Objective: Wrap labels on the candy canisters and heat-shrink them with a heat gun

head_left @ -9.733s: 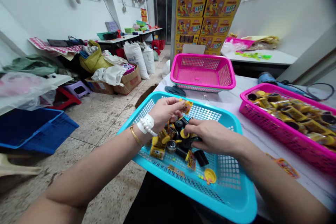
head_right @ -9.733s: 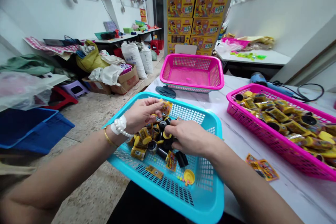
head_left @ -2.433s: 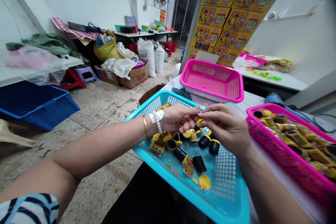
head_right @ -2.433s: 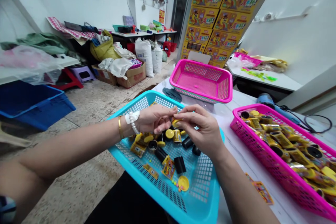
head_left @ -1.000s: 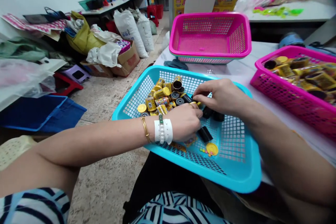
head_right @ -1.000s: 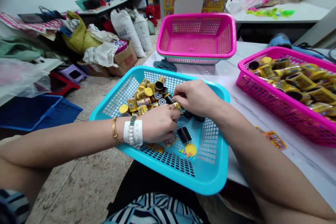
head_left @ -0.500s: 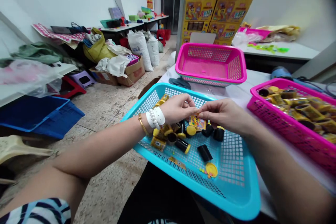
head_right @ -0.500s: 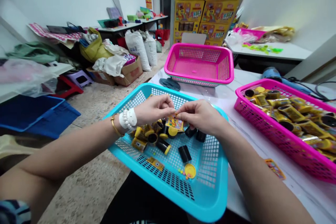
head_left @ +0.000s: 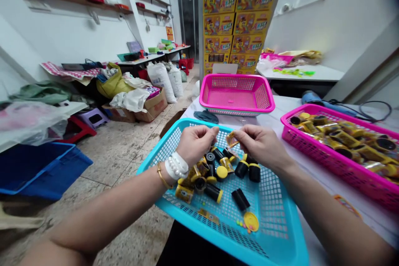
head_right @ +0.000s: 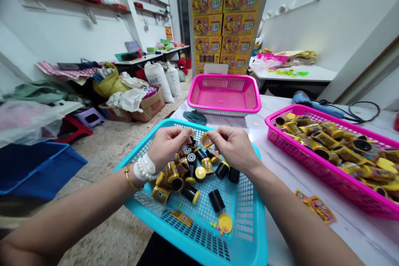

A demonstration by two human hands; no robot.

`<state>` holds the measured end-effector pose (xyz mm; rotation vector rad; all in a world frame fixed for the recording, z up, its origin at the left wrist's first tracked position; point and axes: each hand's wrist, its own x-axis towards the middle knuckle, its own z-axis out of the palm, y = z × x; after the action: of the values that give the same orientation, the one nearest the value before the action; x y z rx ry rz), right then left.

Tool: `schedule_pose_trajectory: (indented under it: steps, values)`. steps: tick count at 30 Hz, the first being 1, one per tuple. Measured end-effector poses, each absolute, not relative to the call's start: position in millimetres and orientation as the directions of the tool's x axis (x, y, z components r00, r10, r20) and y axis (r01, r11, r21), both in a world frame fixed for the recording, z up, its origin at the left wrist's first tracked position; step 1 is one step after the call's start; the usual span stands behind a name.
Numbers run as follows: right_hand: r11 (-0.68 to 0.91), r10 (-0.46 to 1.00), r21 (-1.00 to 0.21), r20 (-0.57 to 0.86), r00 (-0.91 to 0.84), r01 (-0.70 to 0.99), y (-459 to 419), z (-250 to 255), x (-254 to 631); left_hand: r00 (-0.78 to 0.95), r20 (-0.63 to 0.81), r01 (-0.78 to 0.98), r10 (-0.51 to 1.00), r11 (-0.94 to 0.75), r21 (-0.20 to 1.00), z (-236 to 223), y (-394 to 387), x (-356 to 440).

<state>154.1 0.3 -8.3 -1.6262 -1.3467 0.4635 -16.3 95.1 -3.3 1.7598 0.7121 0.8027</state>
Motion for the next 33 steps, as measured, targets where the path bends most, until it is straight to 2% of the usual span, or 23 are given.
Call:
schedule_pose_trajectory:
  steps: [4, 8, 15, 20, 24, 28, 33]
  values:
    - [0.085, 0.873, -0.866, 0.303, 0.382, 0.492, 3, -10, 155, 0.654, 0.159, 0.053, 0.740, -0.255, 0.966, -2, 86, -17]
    - [0.118, 0.844, -0.856, 0.353, 0.404, 0.503, 1, -8, 153, 0.630, 0.164, 0.022, 0.759, -0.229, 0.973, -6, 82, -15]
    - [0.212, 0.844, -0.827, 0.423, 0.329, 0.520, 0, -8, 150, 0.607, 0.122, 0.024, 0.785, -0.172, 0.985, -4, 86, -13]
    - [0.202, 0.815, -0.837, 0.432, 0.387, 0.508, -1, -11, 150, 0.587, 0.070, -0.037, 0.806, -0.059, 0.998, -4, 87, -14]
    - [0.206, 0.829, -0.825, 0.433, 0.353, 0.527, -3, -10, 148, 0.630, 0.050, -0.058, 0.775, -0.017, 0.998, -5, 85, -14]
    - [0.191, 0.898, -0.784, 0.383, 0.218, 0.591, -3, -12, 150, 0.644, 0.015, -0.075, 0.765, 0.044, 0.996, -6, 87, -14]
    - [0.306, 0.933, -0.692, 0.354, -0.062, 0.654, 1, -17, 159, 0.613, -0.044, -0.092, 0.789, 0.126, 0.988, -5, 99, -15]
